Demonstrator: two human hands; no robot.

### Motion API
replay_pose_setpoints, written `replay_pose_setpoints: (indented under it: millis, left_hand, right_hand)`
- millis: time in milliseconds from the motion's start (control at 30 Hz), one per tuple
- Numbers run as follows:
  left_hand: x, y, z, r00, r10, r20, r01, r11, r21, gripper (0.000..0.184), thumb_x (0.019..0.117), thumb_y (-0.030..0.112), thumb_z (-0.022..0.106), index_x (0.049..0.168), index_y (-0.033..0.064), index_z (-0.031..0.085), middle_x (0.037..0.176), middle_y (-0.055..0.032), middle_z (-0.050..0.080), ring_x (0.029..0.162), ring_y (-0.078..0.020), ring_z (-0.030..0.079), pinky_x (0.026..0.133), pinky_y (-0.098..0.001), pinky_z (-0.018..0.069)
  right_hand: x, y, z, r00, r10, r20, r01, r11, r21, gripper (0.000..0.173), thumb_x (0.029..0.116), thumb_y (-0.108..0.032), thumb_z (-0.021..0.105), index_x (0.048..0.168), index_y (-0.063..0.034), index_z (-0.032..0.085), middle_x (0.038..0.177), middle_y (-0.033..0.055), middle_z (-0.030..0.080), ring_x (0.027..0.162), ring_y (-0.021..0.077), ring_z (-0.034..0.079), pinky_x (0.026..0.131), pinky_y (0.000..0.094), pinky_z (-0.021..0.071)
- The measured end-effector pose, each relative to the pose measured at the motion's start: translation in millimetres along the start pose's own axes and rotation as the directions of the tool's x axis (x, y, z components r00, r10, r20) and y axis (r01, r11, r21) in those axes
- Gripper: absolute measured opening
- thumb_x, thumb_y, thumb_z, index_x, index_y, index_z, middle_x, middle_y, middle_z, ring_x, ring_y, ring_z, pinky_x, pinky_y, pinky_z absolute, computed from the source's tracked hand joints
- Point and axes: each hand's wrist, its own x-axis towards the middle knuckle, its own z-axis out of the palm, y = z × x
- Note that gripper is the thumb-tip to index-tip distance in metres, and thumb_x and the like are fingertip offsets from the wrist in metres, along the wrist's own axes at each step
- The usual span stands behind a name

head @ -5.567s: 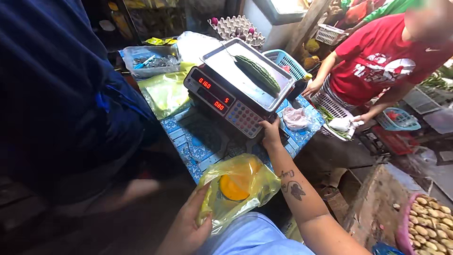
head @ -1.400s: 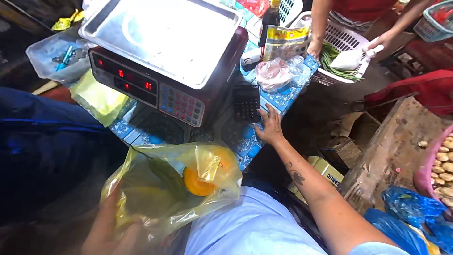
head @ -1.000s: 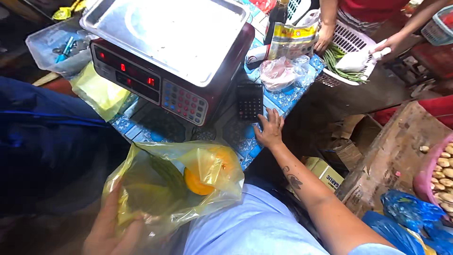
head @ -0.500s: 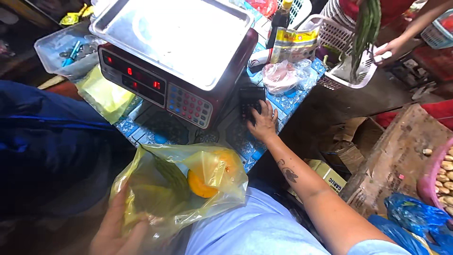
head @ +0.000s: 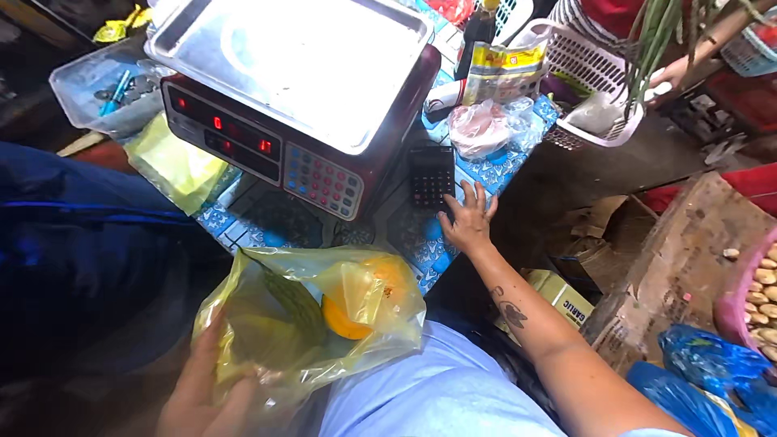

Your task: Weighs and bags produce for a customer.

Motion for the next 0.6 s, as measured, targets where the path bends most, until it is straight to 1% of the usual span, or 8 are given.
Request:
replay_pose_setpoints:
  millis: [67, 133, 233, 300, 400, 467, 533, 600]
  left_hand:
    - [-1, 0, 0, 1.000, -0.001, 0.003, 0.001, 1.000, 0.002, 0.078, 0.0773, -0.007, 0.050, 0.152, -0.0163, 0.028, 0.158, -0.0294, 0.034, 0.141, -0.0072, 0.042, 0.112, -0.0179, 0.0373]
    - [-3, -2, -1, 1.000, 0.007, 0.002, -0.007, 1.000, 0.005, 0.078, 0.0779, -0.007, 0.051, 0.152, -0.0164, 0.027, 0.158, -0.0297, 0.033, 0.142, -0.0078, 0.042, 0.114, -0.0186, 0.0366]
    - [-5, -3, -3, 1.000, 0.014, -0.005, -0.014, 1.000, -0.003, 0.078, 0.0784, -0.008, 0.051, 0.151, -0.0178, 0.026, 0.158, -0.0311, 0.031, 0.144, -0.0082, 0.040, 0.114, -0.0185, 0.0356]
    - [-5, -1, -2, 1.000, 0.003, -0.012, -0.003, 1.000, -0.015, 0.078, 0.0776, -0.009, 0.050, 0.151, -0.0179, 0.025, 0.158, -0.0300, 0.033, 0.140, -0.0051, 0.043, 0.112, -0.0164, 0.0375]
    - [-5, -3, -1, 1.000, 0.019, -0.014, -0.019, 1.000, -0.024, 0.078, 0.0781, -0.009, 0.050, 0.151, -0.0180, 0.026, 0.158, -0.0299, 0.033, 0.142, -0.0068, 0.042, 0.113, -0.0173, 0.0365]
    - [-5, -2, -1, 1.000, 0.024, -0.013, -0.024, 1.000, -0.014, 0.078, 0.0775, -0.009, 0.050, 0.151, -0.0191, 0.026, 0.158, -0.0317, 0.032, 0.143, -0.0081, 0.041, 0.114, -0.0177, 0.0352]
    - [-5, -2, -2, 1.000, 0.024, -0.007, -0.024, 1.000, -0.002, 0.077, 0.0780, -0.009, 0.050, 0.150, -0.0198, 0.025, 0.158, -0.0334, 0.030, 0.145, -0.0098, 0.039, 0.115, -0.0186, 0.0338]
    - [-3, 0, -2, 1.000, 0.028, 0.000, -0.028, 0.999, 0.021, 0.077, 0.0783, -0.009, 0.050, 0.150, -0.0206, 0.024, 0.158, -0.0347, 0.029, 0.146, -0.0107, 0.037, 0.116, -0.0190, 0.0324]
  right_hand:
    - [2, -6, 3, 0.999, -0.036, -0.007, 0.037, 0.999, 0.008, 0.044, 0.0945, -0.044, 0.056, 0.129, -0.0214, 0.071, 0.154, 0.0194, 0.047, 0.149, 0.0485, 0.030, 0.110, 0.0816, 0.0132]
    - [1, -7, 11, 0.999, -0.049, 0.010, 0.048, 0.998, 0.028, 0.042, 0.0943, -0.042, 0.058, 0.128, -0.0224, 0.072, 0.154, 0.0190, 0.048, 0.150, 0.0486, 0.030, 0.110, 0.0825, 0.0127]
    - [13, -16, 6, 0.999, -0.022, 0.043, 0.019, 0.998, 0.058, 0.040, 0.0941, -0.042, 0.059, 0.123, -0.0189, 0.074, 0.154, 0.0198, 0.047, 0.150, 0.0487, 0.028, 0.111, 0.0812, 0.0125]
    - [23, -25, 4, 0.999, -0.017, 0.050, 0.014, 0.998, 0.060, 0.042, 0.0936, -0.040, 0.060, 0.126, -0.0169, 0.072, 0.155, 0.0207, 0.046, 0.150, 0.0491, 0.028, 0.110, 0.0813, 0.0146]
    - [33, -30, 11, 0.997, 0.013, 0.081, -0.019, 0.997, 0.072, 0.041, 0.0950, -0.039, 0.064, 0.130, -0.0190, 0.070, 0.158, 0.0206, 0.043, 0.151, 0.0487, 0.025, 0.110, 0.0829, 0.0129]
    - [31, -30, 6, 0.996, 0.020, 0.090, -0.027, 0.997, 0.076, 0.042, 0.0962, -0.042, 0.060, 0.131, -0.0204, 0.069, 0.160, 0.0188, 0.040, 0.152, 0.0476, 0.024, 0.110, 0.0822, 0.0131]
    - [20, -24, 1, 0.999, 0.030, 0.036, -0.033, 0.994, 0.103, 0.045, 0.0956, -0.043, 0.057, 0.132, -0.0196, 0.068, 0.159, 0.0186, 0.041, 0.152, 0.0463, 0.026, 0.112, 0.0799, 0.0144]
    - [4, -9, 2, 0.998, 0.045, -0.039, -0.040, 0.994, 0.104, 0.047, 0.0955, -0.041, 0.056, 0.135, -0.0169, 0.065, 0.155, 0.0216, 0.044, 0.149, 0.0477, 0.030, 0.112, 0.0769, 0.0189]
